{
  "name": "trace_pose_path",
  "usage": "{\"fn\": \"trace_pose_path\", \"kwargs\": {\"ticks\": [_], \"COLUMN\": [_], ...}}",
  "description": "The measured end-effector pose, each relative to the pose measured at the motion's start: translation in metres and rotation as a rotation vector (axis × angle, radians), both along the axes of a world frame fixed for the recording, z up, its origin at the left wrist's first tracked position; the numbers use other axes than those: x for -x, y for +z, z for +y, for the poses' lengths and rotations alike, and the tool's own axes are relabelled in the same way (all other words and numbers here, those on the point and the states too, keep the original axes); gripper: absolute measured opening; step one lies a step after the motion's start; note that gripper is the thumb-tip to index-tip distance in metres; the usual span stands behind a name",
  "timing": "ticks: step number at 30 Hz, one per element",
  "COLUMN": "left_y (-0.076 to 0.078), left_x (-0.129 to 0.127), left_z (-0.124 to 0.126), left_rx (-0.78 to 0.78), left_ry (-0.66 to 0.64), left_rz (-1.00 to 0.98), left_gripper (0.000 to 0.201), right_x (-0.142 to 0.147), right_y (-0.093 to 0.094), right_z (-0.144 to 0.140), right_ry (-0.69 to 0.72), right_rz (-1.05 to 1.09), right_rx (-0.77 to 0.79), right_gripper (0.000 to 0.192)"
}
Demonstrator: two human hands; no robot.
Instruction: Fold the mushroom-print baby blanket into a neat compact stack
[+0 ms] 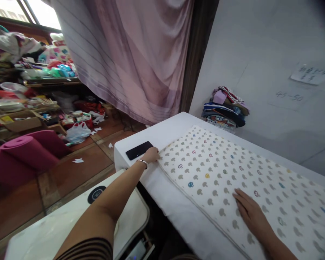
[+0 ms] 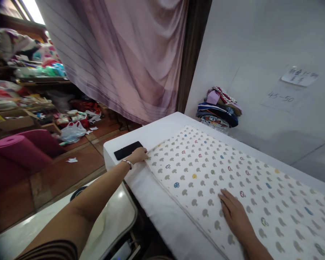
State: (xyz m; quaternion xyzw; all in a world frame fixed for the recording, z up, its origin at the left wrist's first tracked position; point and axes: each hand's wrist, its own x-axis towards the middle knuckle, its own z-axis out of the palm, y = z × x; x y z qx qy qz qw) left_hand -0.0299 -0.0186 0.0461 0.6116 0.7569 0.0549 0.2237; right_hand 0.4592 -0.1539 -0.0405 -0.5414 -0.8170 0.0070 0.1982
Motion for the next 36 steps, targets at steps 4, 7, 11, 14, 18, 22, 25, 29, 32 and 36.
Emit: {"fn": "trace_pose_path", "kwargs": {"ticks": [4,7,11,14,18,22,25,29,32,36], "left_y": [0.001,0.000,-0.005,-0.008,-0.006,0.000,0.001,-0.003,-0.006,-0.007], "left_x": [-0.013,-0.025,-0.040,-0.047,-0.048,-0.042,-0.040,-0.046,-0.055,-0.065], "left_z": [-0.006,-0.007,-0.003,0.002,0.015,0.038,0.056,0.064,0.057,0.045], "left_rx": [-0.084,-0.143,-0.231,-0.255,-0.225,-0.170,-0.147,-0.136,-0.215,-0.255], "left_ry": [-0.019,-0.043,-0.140,-0.194,-0.123,0.002,0.033,0.023,-0.023,-0.116], "left_rz": [0.096,0.127,0.157,0.179,0.105,0.057,0.064,0.085,0.117,0.114], "left_gripper": [0.026,0.039,0.042,0.030,0.036,0.036,0.026,0.022,0.028,0.027], "right_x": [0.004,0.006,0.005,0.003,0.001,0.001,0.000,-0.003,-0.005,-0.005], "right_y": [0.002,0.004,0.002,-0.002,-0.005,-0.006,-0.009,-0.016,-0.018,-0.019], "right_z": [0.001,0.001,0.001,0.002,0.001,0.000,0.001,0.002,0.003,0.003], "right_ry": [0.011,0.006,0.008,0.006,-0.005,-0.004,0.004,-0.001,0.006,0.013], "right_rz": [0.035,0.028,0.012,-0.004,-0.031,-0.028,-0.015,-0.008,-0.015,-0.006], "right_rx": [-0.042,-0.065,-0.072,-0.063,-0.041,-0.043,-0.057,-0.089,-0.104,-0.113], "right_gripper": [0.033,0.033,0.033,0.034,0.033,0.035,0.035,0.037,0.037,0.037]}}
